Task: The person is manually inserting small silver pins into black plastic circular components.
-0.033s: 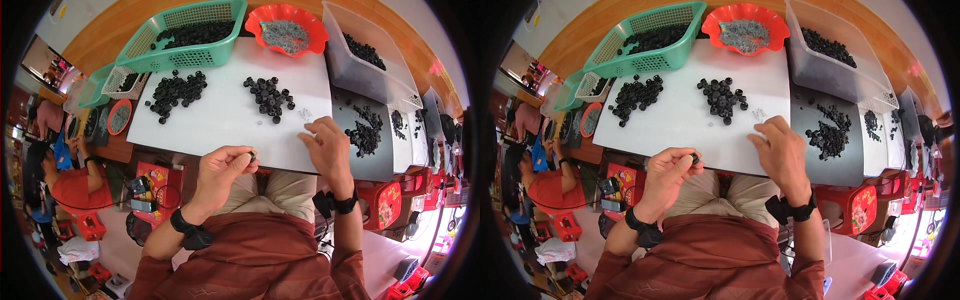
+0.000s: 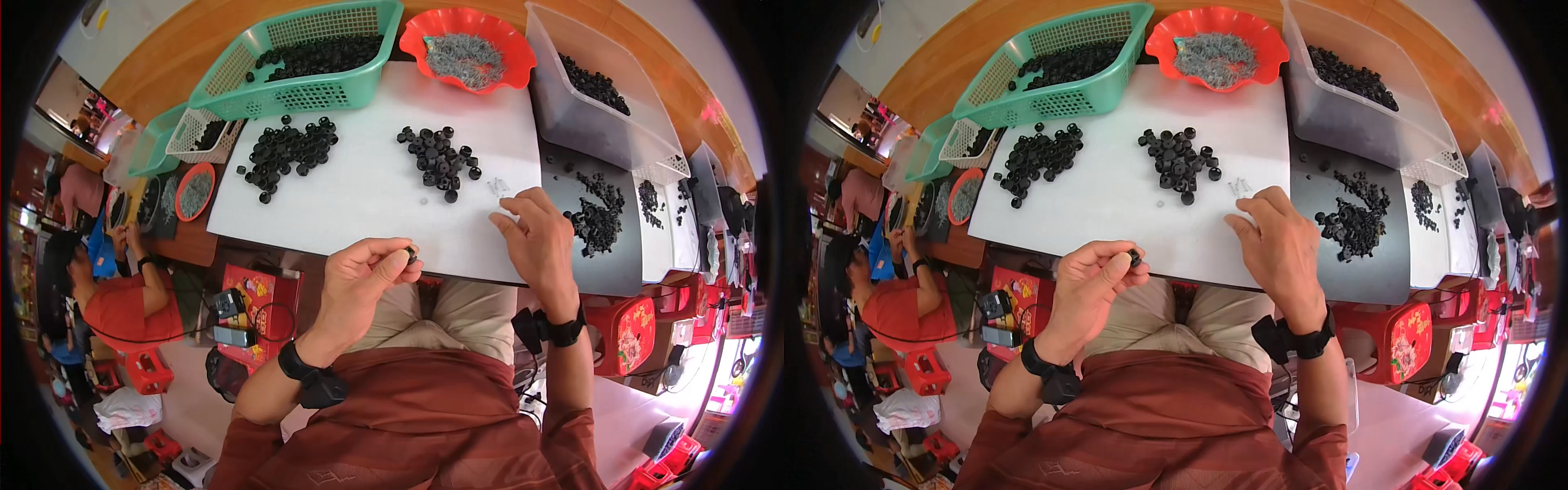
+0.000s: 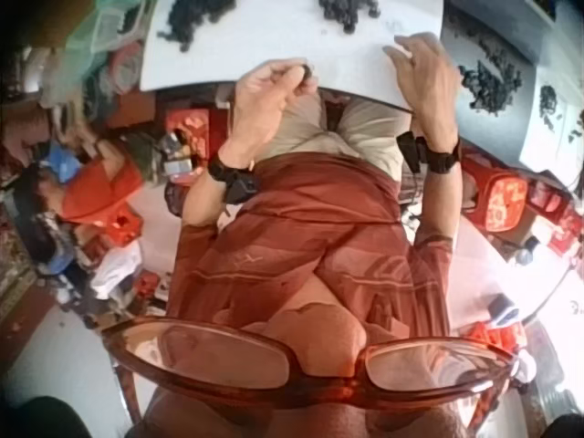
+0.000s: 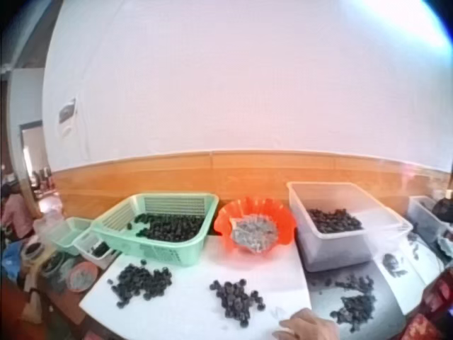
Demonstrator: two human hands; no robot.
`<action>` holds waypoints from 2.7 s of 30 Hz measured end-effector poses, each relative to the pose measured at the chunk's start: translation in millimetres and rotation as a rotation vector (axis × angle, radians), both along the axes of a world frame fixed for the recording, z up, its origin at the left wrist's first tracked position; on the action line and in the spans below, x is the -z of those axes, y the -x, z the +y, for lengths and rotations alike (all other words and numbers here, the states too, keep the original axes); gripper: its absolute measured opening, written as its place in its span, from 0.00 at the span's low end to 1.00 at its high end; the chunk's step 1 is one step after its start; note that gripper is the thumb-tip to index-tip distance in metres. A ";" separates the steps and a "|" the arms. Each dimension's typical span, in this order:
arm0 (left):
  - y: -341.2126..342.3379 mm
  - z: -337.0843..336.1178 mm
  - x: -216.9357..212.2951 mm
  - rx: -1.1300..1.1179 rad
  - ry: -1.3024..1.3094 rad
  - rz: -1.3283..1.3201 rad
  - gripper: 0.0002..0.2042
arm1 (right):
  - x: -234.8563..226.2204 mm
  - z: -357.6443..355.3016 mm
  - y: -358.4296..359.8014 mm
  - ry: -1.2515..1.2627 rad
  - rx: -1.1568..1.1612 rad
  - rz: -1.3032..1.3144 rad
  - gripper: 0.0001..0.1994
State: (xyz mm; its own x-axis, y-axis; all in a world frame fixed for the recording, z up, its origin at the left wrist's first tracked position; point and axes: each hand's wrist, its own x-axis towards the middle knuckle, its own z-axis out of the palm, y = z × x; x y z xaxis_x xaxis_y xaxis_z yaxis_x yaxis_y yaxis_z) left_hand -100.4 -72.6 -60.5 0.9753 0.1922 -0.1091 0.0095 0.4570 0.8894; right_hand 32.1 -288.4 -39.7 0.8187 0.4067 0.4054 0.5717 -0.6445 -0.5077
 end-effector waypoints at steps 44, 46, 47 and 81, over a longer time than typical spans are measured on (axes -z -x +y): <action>-23.8 25.1 -7.6 -0.146 -0.612 -0.003 0.13 | 19.4 -4.5 6.8 0.061 0.071 -0.164 0.04; -27.8 29.0 -13.6 -0.162 -0.682 0.025 0.14 | 18.5 -5.1 7.8 0.051 0.065 -0.172 0.04; -29.9 31.7 -15.3 -0.162 -0.686 0.020 0.14 | 18.0 -5.3 8.5 0.047 0.060 -0.166 0.04; -27.0 -35.6 -20.2 0.227 -0.283 -0.036 0.07 | -3.5 1.9 47.5 -0.366 -0.347 0.127 0.04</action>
State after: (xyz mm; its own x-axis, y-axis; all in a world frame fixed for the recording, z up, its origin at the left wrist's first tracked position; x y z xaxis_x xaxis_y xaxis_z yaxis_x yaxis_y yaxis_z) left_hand -73.4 -108.2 -40.3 0.9988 -0.0117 -0.0477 0.0491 0.1825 0.9820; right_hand -15.4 -286.4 -36.2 0.7127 0.5132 0.4782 0.6394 -0.1949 -0.7438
